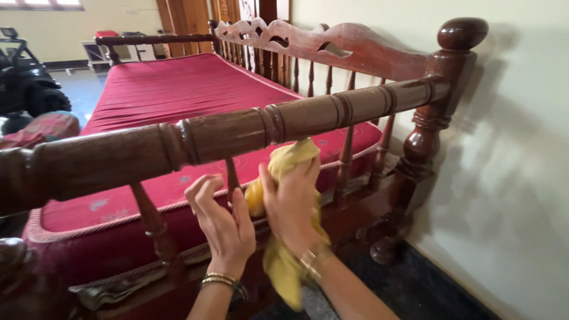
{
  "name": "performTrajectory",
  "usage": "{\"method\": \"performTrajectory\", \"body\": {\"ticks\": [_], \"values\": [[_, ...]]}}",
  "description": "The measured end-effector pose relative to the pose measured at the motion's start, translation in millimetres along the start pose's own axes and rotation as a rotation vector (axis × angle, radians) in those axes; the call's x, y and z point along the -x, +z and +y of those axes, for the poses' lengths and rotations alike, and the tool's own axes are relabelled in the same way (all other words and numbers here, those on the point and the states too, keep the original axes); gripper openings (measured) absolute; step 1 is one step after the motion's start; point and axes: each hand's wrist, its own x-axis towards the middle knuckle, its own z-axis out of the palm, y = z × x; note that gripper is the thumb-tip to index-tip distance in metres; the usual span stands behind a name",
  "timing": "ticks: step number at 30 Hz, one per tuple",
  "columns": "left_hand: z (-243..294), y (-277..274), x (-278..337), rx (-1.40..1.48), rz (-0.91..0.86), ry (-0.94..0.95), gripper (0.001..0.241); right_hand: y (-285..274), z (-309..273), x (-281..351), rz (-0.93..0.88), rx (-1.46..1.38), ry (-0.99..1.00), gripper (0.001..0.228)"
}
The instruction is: The person wipes the wooden bed frame with a yellow cloth. They clean the top rail, vertical spindles, and lower frame sections of the bed.
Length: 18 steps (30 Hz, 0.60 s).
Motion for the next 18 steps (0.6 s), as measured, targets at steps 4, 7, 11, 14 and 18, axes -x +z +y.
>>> {"method": "performTrajectory", "body": {"ticks": [4, 7, 11, 14, 18], "values": [[-14.9, 15.4, 4.3, 0.210, -0.081, -0.300, 0.030, 49.3, 26.5, -38.7, 0.055, -0.645, 0.439, 0.036], [-18.0, 26.5, 20.9, 0.355, -0.065, -0.435, 0.035, 58.7, 81.9, -45.0, -0.791, -1.676, 0.634, 0.020], [-28.2, 35.1, 27.1, 0.456, 0.001, -0.475, 0.038, 69.0, 111.1, -13.4, -0.376, -1.379, 0.637, 0.025], [-31.4, 33.2, 31.6, 0.391, 0.062, -0.428, 0.040, 68.0, 91.0, 34.8, -0.105, -0.958, 0.526, 0.039], [-31.0, 33.2, 34.2, 0.316, 0.099, -0.353, 0.041, 66.7, 56.7, 79.2, 0.029, -0.103, 0.155, 0.057]]}}
